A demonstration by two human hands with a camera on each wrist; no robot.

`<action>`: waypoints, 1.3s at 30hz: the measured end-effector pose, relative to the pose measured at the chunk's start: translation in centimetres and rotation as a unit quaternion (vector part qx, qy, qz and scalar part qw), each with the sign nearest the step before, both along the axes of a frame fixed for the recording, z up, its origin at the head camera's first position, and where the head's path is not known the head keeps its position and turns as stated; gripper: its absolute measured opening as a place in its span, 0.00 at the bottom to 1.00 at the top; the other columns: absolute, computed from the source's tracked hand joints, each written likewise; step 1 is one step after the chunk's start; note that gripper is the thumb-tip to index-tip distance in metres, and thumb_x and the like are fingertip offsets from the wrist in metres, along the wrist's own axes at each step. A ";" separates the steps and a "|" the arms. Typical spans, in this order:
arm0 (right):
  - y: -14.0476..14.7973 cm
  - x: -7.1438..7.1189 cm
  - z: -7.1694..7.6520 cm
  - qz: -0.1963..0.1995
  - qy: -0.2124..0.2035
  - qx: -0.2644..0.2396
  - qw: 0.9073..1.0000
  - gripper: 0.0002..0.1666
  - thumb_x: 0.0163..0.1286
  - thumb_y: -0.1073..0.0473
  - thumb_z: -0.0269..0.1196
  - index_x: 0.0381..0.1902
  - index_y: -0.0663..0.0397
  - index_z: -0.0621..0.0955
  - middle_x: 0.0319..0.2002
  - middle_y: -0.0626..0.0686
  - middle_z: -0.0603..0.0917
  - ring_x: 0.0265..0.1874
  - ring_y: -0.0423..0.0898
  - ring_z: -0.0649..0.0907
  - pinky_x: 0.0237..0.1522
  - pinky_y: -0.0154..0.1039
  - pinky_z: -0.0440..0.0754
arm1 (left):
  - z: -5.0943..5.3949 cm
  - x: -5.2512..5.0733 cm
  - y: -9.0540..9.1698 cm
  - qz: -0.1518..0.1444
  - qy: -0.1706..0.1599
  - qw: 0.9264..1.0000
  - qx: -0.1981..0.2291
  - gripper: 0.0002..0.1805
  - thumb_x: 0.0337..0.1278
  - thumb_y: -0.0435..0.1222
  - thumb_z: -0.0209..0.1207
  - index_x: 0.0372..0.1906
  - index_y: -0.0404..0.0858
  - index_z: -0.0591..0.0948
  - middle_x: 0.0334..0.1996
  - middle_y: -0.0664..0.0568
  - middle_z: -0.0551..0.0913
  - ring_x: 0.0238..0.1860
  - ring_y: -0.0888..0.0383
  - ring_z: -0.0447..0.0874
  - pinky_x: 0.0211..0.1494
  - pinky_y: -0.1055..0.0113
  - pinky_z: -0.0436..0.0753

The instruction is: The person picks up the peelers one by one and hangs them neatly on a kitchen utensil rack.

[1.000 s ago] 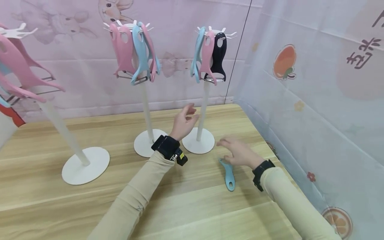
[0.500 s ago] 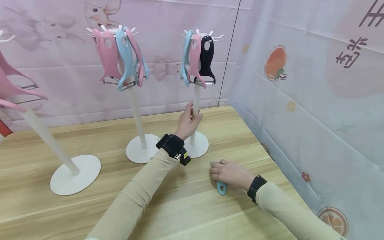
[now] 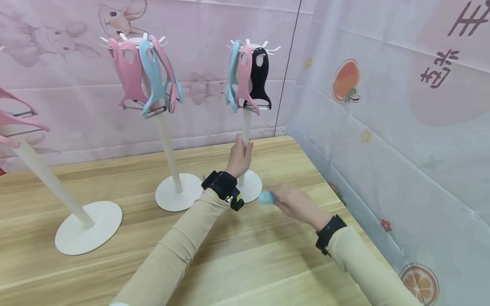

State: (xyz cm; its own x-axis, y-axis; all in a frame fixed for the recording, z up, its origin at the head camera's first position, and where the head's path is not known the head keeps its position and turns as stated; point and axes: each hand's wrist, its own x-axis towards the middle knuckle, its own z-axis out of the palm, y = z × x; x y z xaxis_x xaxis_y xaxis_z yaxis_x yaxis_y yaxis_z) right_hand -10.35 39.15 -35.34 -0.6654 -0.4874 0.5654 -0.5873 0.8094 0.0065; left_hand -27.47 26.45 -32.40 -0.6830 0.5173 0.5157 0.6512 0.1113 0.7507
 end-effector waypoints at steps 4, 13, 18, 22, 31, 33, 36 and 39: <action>0.2 -0.7 4.4 -0.037 0.085 -0.087 0.992 0.24 0.48 0.69 0.64 0.45 0.72 0.74 0.37 0.62 0.81 0.34 0.55 0.80 0.38 0.44 0.79 | 0.1 0.1 -0.2 -0.001 0.004 1.000 -0.007 0.14 0.68 0.32 0.41 0.52 0.28 0.60 0.25 0.49 0.65 0.23 0.56 0.64 0.26 0.68 0.65; -0.6 -3.4 13.4 -0.144 0.137 -0.279 0.939 0.17 0.59 0.70 0.61 0.47 0.70 0.76 0.34 0.61 0.83 0.31 0.40 0.79 0.34 0.25 0.75 | 0.0 -0.1 -0.1 0.000 -0.002 1.000 -0.006 0.11 0.68 0.32 0.41 0.50 0.29 0.60 0.24 0.49 0.65 0.22 0.56 0.64 0.24 0.69 0.65; -1.4 -4.7 17.0 -0.195 0.138 -0.330 0.913 0.18 0.63 0.62 0.58 0.51 0.64 0.77 0.36 0.60 0.83 0.32 0.31 0.78 0.35 0.24 0.75 | -0.3 -0.1 0.1 -0.001 0.003 1.000 -0.005 0.10 0.67 0.31 0.42 0.48 0.30 0.61 0.24 0.49 0.66 0.21 0.56 0.65 0.24 0.70 0.66; -1.9 -5.6 18.9 -0.206 0.131 -0.323 0.914 0.20 0.65 0.59 0.56 0.53 0.60 0.76 0.36 0.59 0.83 0.32 0.36 0.79 0.35 0.25 0.76 | -0.5 0.0 0.3 0.000 0.007 1.000 -0.005 0.09 0.67 0.31 0.43 0.47 0.30 0.61 0.24 0.50 0.66 0.21 0.57 0.65 0.24 0.70 0.66; -2.4 -6.3 18.7 -0.200 0.069 -0.312 0.926 0.25 0.67 0.58 0.54 0.60 0.59 0.70 0.38 0.62 0.82 0.38 0.49 0.81 0.37 0.25 0.75 | -0.6 0.1 0.6 0.002 0.029 1.000 0.000 0.09 0.67 0.31 0.43 0.46 0.30 0.61 0.22 0.50 0.64 0.21 0.56 0.64 0.24 0.69 0.65; -2.4 -6.3 18.1 -0.195 0.074 -0.318 0.925 0.25 0.67 0.58 0.55 0.60 0.60 0.70 0.40 0.61 0.82 0.40 0.51 0.81 0.38 0.27 0.77 | -0.6 0.1 0.6 0.005 0.035 0.999 0.002 0.09 0.67 0.31 0.43 0.46 0.30 0.62 0.22 0.50 0.64 0.21 0.56 0.64 0.25 0.69 0.65; -2.4 -6.3 16.6 -0.187 0.081 -0.333 0.921 0.26 0.66 0.58 0.56 0.60 0.61 0.70 0.44 0.60 0.81 0.44 0.49 0.80 0.41 0.32 0.78 | -0.7 0.0 0.6 0.007 0.039 0.999 0.004 0.09 0.67 0.31 0.43 0.46 0.29 0.62 0.22 0.50 0.64 0.21 0.56 0.64 0.25 0.68 0.65; -2.5 -5.9 14.7 -0.189 0.083 -0.350 0.914 0.26 0.67 0.57 0.55 0.60 0.62 0.69 0.49 0.59 0.79 0.47 0.49 0.79 0.42 0.39 0.79 | -0.6 -0.1 0.6 0.007 0.038 0.999 0.004 0.09 0.67 0.31 0.43 0.46 0.29 0.62 0.23 0.50 0.64 0.22 0.55 0.64 0.25 0.68 0.65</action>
State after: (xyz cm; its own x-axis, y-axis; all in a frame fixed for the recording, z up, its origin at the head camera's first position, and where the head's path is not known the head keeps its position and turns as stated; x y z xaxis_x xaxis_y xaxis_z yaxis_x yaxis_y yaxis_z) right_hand -16.29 36.62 -20.66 -0.5881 0.2799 0.7588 -0.3028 0.7937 -0.5275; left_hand -27.60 27.09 -33.03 -0.6484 0.5033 0.5711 0.7054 0.1152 0.6994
